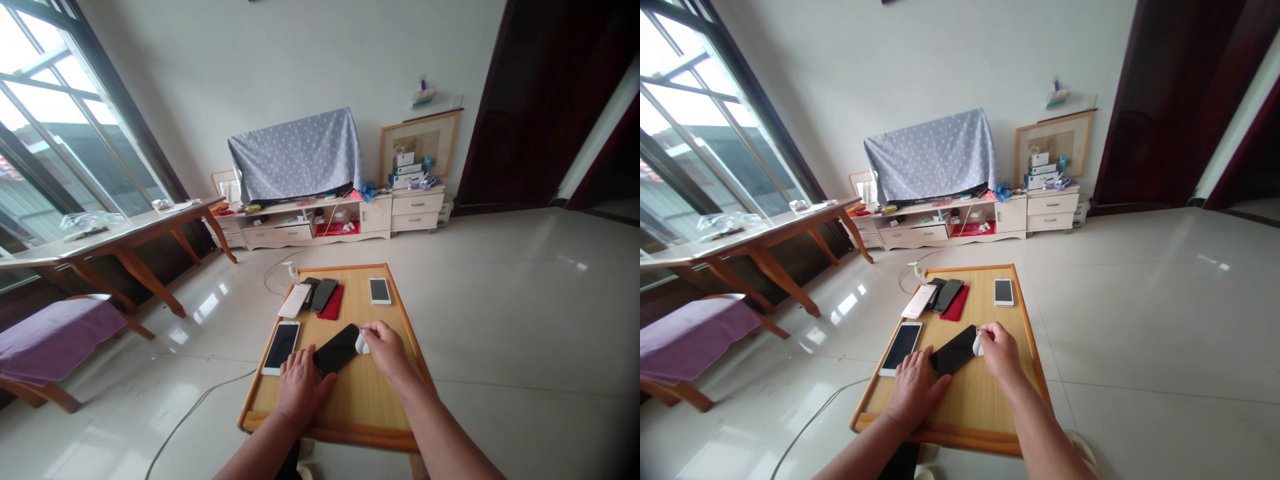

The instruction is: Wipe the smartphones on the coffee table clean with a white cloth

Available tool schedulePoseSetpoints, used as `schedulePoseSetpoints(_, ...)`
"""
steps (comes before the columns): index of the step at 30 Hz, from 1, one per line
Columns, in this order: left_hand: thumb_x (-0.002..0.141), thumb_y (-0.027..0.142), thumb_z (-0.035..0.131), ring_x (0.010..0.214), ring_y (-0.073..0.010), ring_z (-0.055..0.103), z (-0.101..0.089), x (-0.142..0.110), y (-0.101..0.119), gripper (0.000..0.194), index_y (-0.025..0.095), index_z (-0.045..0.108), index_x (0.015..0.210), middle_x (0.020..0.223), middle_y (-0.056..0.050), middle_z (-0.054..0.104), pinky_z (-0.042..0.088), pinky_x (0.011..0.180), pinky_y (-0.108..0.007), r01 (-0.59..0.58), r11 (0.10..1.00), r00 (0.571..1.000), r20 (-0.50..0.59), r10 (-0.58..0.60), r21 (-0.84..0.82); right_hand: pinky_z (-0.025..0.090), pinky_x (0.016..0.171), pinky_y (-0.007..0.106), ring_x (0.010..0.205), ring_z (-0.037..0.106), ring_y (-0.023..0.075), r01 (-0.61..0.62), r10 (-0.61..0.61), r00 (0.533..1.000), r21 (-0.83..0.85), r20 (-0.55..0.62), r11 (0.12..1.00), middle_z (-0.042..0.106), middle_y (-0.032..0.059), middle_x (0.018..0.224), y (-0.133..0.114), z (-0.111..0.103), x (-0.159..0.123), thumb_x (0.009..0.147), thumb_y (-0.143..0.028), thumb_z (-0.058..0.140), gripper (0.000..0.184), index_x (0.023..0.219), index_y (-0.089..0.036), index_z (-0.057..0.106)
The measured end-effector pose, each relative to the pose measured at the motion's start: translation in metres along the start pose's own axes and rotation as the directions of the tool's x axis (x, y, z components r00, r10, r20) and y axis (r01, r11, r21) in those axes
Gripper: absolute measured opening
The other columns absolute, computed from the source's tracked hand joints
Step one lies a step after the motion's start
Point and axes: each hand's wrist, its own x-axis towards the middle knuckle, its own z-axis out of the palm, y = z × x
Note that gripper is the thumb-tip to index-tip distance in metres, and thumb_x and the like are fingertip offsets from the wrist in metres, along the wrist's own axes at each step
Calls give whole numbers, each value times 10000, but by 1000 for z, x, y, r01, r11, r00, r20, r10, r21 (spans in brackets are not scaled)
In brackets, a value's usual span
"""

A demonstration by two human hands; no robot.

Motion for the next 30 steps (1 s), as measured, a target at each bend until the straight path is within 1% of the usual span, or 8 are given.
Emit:
schedulePoseSetpoints(4, 851, 516, 600, 1254, -289, 501, -1, -3, -3, 601, 248, 504, 1381, 1340, -81, 606, 350, 1048, -424, -42, 999, 999, 5, 42, -35, 470, 694, 286, 787, 657, 200, 61, -71, 997, -200, -42, 978, 733, 30, 879, 2, 11, 3, 809, -453, 557, 262, 866, -241, 699)
schedulePoseSetpoints(11, 842, 479, 613, 1273, -298, 495, -8, 5, 4, 544, 266, 549, 1338, 1336, -83, 622, 325, 1062, -447, -72, 995, 997, 17, 73, -73, 496, 771, 306, 879, 671, 220, 112, -114, 993, -193, -2, 975, 733, 40, 960, -2, 16, 7, 853, -397, 524, 266, 970, -243, 706)
schedulePoseSetpoints(16, 793, 493, 640, 1249, -309, 502, -11, 26, 13, 590, 272, 553, 1333, 1287, -93, 629, 329, 1041, -444, -68, 996, 996, 54, 71, -66, 474, 905, 320, 1084, 630, 245, 93, -144, 986, -442, -84, 892, 695, 82, 1170, -2, 11, 12, 869, -301, 491, 368, 1175, -225, 682)
schedulePoseSetpoints(18, 786, 502, 639, 1234, -302, 506, -9, 34, 14, 602, 274, 549, 1336, 1282, -89, 618, 335, 1034, -431, -86, 995, 994, 64, 90, -59, 458, 945, 315, 1133, 609, 243, 131, -187, 980, -506, -62, 852, 688, 80, 1211, -4, 11, 12, 887, -267, 449, 397, 1214, -225, 671)
schedulePoseSetpoints(21, 792, 505, 625, 1249, -296, 490, -3, 40, 13, 615, 257, 534, 1348, 1318, -93, 591, 327, 1046, -426, -65, 997, 996, 52, 68, -47, 436, 991, 315, 1161, 604, 229, 206, -207, 976, -581, 65, 787, 690, 70, 1238, -5, 14, 7, 910, -237, 410, 420, 1246, -224, 662)
schedulePoseSetpoints(23, 798, 509, 614, 1284, -301, 465, 2, 41, 12, 637, 237, 518, 1365, 1349, -104, 571, 306, 1068, -435, -39, 999, 999, 29, 40, -37, 390, 1059, 347, 1252, 558, 236, 255, -198, 967, -634, 161, 730, 660, 71, 1312, -5, 19, 3, 924, -243, 417, 426, 1284, -225, 645)
schedulePoseSetpoints(26, 792, 531, 612, 1317, -313, 436, 5, 41, 11, 664, 224, 513, 1372, 1371, -115, 557, 275, 1095, -453, -31, 999, 999, 14, 32, -24, 218, 1178, 499, 1429, 373, 283, 273, -167, 962, -714, 217, 645, 537, 75, 1473, -6, 26, -5, 966, -313, 415, 445, 1371, -242, 584)
schedulePoseSetpoints(30, 788, 573, 602, 1318, -325, 434, 5, 42, 11, 649, 233, 547, 1338, 1355, -117, 567, 277, 1097, -464, -23, 1000, 999, 41, 24, -20, 11, 1170, 656, 1504, 203, 319, 266, -104, 961, -755, 255, 599, 437, 60, 1552, -16, 37, -17, 1025, -436, 321, 487, 1446, -279, 507)
